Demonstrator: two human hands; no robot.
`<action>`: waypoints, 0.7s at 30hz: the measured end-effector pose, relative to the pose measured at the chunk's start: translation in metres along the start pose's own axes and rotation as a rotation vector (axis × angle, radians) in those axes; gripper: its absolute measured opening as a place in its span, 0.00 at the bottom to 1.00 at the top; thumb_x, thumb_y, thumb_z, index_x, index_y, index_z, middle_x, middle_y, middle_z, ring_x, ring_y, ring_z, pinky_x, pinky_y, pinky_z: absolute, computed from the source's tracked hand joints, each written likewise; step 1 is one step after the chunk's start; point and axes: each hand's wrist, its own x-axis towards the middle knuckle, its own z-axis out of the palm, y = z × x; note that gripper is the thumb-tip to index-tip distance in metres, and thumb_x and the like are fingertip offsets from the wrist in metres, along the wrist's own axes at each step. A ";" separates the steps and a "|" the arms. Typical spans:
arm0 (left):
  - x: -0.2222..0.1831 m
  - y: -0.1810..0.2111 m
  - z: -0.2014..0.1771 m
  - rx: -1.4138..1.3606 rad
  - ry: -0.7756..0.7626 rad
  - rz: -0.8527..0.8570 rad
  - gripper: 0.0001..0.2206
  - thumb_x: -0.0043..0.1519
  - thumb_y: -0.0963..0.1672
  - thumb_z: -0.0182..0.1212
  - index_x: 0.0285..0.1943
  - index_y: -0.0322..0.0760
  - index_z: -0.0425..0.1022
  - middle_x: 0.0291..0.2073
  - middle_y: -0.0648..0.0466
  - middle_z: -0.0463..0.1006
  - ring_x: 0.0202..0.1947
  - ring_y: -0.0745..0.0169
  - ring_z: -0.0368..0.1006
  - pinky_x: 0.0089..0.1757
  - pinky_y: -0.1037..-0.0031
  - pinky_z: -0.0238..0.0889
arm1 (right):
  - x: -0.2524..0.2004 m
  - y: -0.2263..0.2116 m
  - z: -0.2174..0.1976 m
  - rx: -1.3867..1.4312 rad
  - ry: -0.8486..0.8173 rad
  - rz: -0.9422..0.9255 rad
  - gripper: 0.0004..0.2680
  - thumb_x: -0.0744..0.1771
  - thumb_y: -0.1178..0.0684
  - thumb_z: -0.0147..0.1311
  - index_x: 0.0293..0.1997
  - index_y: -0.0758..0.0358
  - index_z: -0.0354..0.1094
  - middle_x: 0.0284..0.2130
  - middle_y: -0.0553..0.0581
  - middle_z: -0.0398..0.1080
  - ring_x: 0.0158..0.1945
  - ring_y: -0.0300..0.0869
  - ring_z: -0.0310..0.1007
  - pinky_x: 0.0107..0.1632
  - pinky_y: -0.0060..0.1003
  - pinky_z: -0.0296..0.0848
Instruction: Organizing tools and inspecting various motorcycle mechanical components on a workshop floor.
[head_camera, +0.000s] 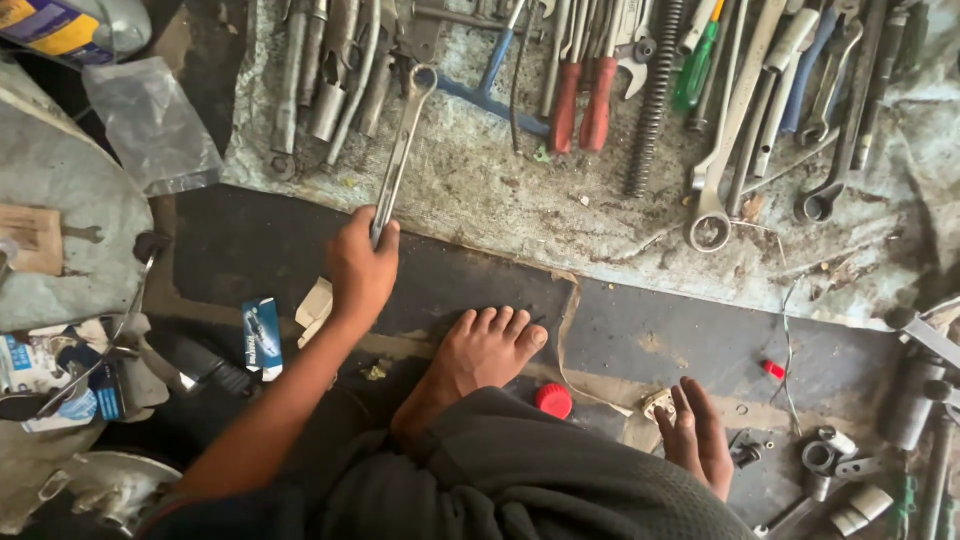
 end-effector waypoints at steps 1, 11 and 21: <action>0.005 0.000 0.002 -0.001 0.001 -0.002 0.07 0.64 0.42 0.63 0.41 0.29 0.75 0.20 0.40 0.73 0.21 0.41 0.74 0.28 0.56 0.62 | 0.000 -0.001 -0.001 -0.002 -0.001 0.000 0.20 0.71 0.53 0.43 0.70 0.76 0.52 0.69 0.70 0.57 0.74 0.57 0.55 0.67 0.52 0.65; 0.084 -0.005 0.037 0.076 0.148 0.242 0.06 0.63 0.41 0.65 0.39 0.29 0.75 0.23 0.41 0.75 0.26 0.39 0.74 0.32 0.53 0.64 | -0.007 -0.004 0.004 -0.030 0.025 0.038 0.20 0.71 0.52 0.43 0.69 0.75 0.53 0.69 0.71 0.57 0.74 0.58 0.56 0.68 0.52 0.65; 0.080 0.051 0.000 0.547 0.325 0.543 0.11 0.56 0.44 0.71 0.43 0.32 0.80 0.50 0.41 0.73 0.49 0.41 0.68 0.46 0.52 0.62 | -0.012 -0.011 0.012 -0.075 0.061 0.068 0.20 0.71 0.50 0.43 0.70 0.74 0.53 0.70 0.70 0.56 0.74 0.57 0.55 0.67 0.52 0.63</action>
